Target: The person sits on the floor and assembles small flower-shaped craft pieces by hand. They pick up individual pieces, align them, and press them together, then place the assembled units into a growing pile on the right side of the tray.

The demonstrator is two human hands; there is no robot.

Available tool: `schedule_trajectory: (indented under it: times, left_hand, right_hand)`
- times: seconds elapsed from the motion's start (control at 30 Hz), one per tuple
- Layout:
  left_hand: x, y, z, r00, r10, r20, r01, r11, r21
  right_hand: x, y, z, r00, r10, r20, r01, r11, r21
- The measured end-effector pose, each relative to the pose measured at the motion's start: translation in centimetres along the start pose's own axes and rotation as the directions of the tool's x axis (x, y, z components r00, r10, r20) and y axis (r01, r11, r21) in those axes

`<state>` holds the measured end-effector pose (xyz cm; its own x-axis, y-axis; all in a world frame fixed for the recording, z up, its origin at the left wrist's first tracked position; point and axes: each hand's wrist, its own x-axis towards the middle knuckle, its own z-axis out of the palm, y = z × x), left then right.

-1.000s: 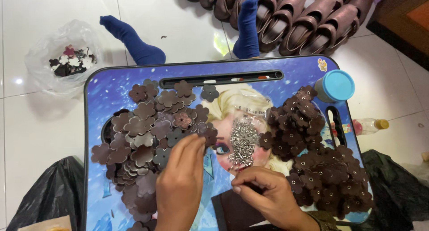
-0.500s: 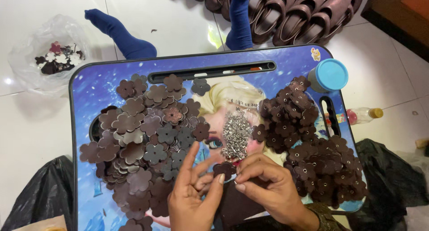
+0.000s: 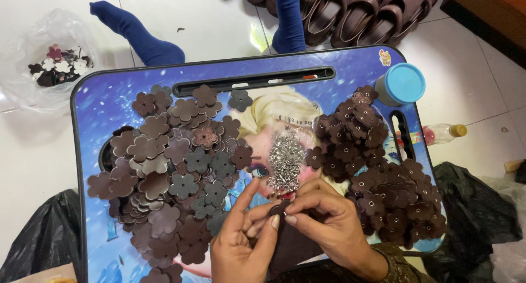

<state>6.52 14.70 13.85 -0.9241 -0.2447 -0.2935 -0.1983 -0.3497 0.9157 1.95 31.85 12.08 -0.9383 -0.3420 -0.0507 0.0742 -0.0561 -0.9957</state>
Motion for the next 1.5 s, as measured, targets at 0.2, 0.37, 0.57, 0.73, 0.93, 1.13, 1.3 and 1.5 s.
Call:
schedule_trajectory:
  times: [0.2,0.37,0.57,0.73,0.93,1.13,1.3,1.5]
  left_hand:
    - [0.0,-0.2,-0.1,1.0,0.015,0.024,-0.016,0.999,0.039]
    - [0.0,0.2,-0.4,0.999,-0.001,0.04,-0.007,0.982,0.19]
    - [0.0,0.6,-0.6,0.991,0.095,0.093,-0.123,0.923,0.364]
    - [-0.4,0.6,-0.7,0.927,0.284,0.243,-0.373,0.752,0.544]
    - [0.3,0.5,-0.1,0.999,0.033,-0.003,-0.031,0.962,0.271]
    - [0.7,0.5,-0.3,0.994,-0.106,-0.033,0.109,0.99,0.09]
    - [0.6,-1.0,-1.1,0.999,-0.043,0.032,0.031,0.954,0.298]
    - [0.7,-3.5,-2.0,0.992,-0.023,0.125,-0.043,0.866,0.498]
  right_hand:
    - [0.1,0.0,0.0,1.0,-0.014,0.005,0.014,0.999,-0.038]
    - [0.0,0.2,0.1,0.999,0.038,0.008,-0.038,0.997,0.065]
    - [-0.3,1.2,0.2,0.993,0.114,-0.014,-0.108,0.968,0.227]
    - [-0.6,1.5,0.1,0.987,0.162,-0.02,-0.15,0.951,0.272]
    - [-0.4,0.8,-0.1,0.983,0.184,-0.018,-0.181,0.976,0.125]
    - [0.1,0.6,-0.4,0.964,0.261,0.058,-0.262,0.881,0.393]
    - [-0.6,0.4,-0.2,0.968,0.236,0.081,-0.249,0.924,0.29]
    - [-1.9,-0.1,0.3,0.988,0.147,0.045,-0.152,0.975,0.162]
